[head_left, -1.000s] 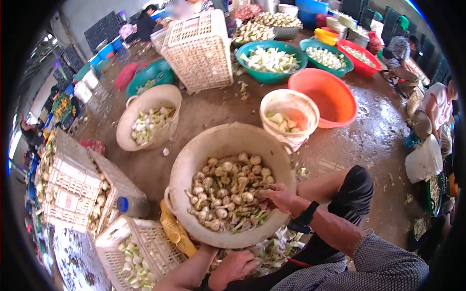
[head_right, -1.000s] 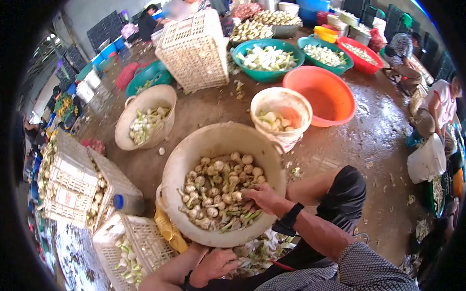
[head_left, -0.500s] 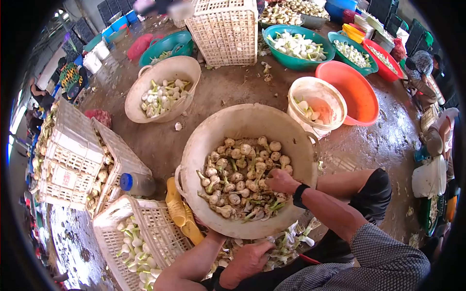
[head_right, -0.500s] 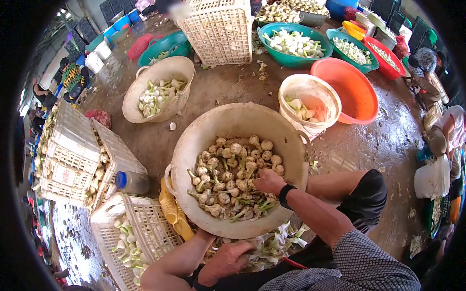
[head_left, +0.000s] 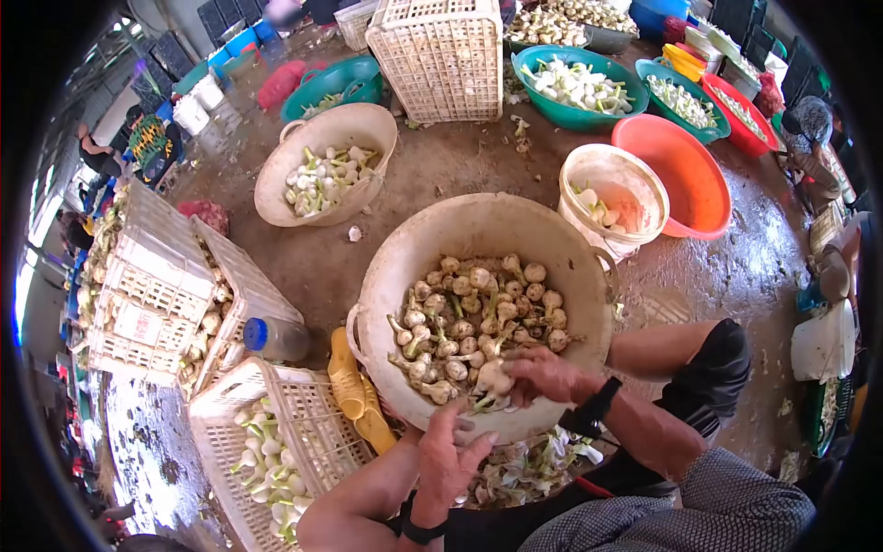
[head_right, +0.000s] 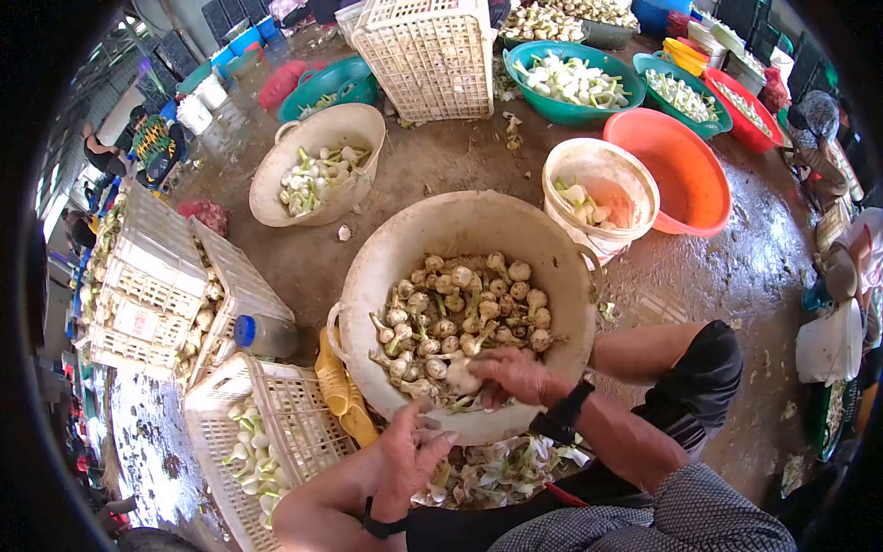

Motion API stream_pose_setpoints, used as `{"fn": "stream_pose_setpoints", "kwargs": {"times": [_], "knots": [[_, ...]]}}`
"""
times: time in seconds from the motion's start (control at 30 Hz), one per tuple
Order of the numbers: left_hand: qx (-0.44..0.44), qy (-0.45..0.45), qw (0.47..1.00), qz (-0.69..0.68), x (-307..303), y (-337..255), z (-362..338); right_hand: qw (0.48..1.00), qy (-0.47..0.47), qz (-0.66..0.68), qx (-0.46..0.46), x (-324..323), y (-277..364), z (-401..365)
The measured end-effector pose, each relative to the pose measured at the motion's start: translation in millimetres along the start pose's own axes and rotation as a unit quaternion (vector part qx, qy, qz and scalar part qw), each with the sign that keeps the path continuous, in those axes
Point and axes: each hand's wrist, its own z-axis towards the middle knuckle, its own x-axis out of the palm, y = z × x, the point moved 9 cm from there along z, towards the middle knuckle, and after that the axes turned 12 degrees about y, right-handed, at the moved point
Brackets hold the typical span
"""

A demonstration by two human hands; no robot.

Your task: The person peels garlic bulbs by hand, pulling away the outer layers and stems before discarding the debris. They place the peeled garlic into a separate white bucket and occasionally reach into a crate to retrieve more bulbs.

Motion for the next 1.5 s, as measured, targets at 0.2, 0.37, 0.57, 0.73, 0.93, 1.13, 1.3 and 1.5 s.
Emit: {"fn": "stream_pose_setpoints", "kwargs": {"times": [0.2, 0.37, 0.57, 0.73, 0.93, 1.13, 1.3, 1.5], "knots": [[0.062, -0.003, 0.992, -0.110, 6, -5, -3, 0.994, 0.081, 0.037, -0.065, 71, -1, -31], [0.102, 0.021, 0.994, -0.011, 6, -17, -8, 0.994, 0.057, 0.018, -0.094, 70, 2, -51], [0.100, 0.010, 0.993, 0.063, 3, -33, -10, 0.981, 0.032, -0.140, -0.127, 56, 5, -63], [0.093, -0.003, 0.980, 0.174, 6, -43, -11, 0.964, 0.011, -0.225, -0.140, 61, 12, -65], [0.094, 0.007, 0.969, 0.230, 12, -45, -9, 0.938, 0.020, -0.304, -0.166, 60, 10, -62], [0.124, 0.018, 0.950, 0.285, 20, -50, -9, 0.909, -0.026, -0.363, -0.203, 58, 5, -59], [0.143, 0.013, 0.969, 0.202, 15, -41, -8, 0.915, -0.060, -0.334, -0.219, 52, 0, -56], [0.115, 0.018, 0.983, 0.144, 2, -38, -8, 0.986, -0.005, -0.154, -0.070, 51, 3, -63]]}}
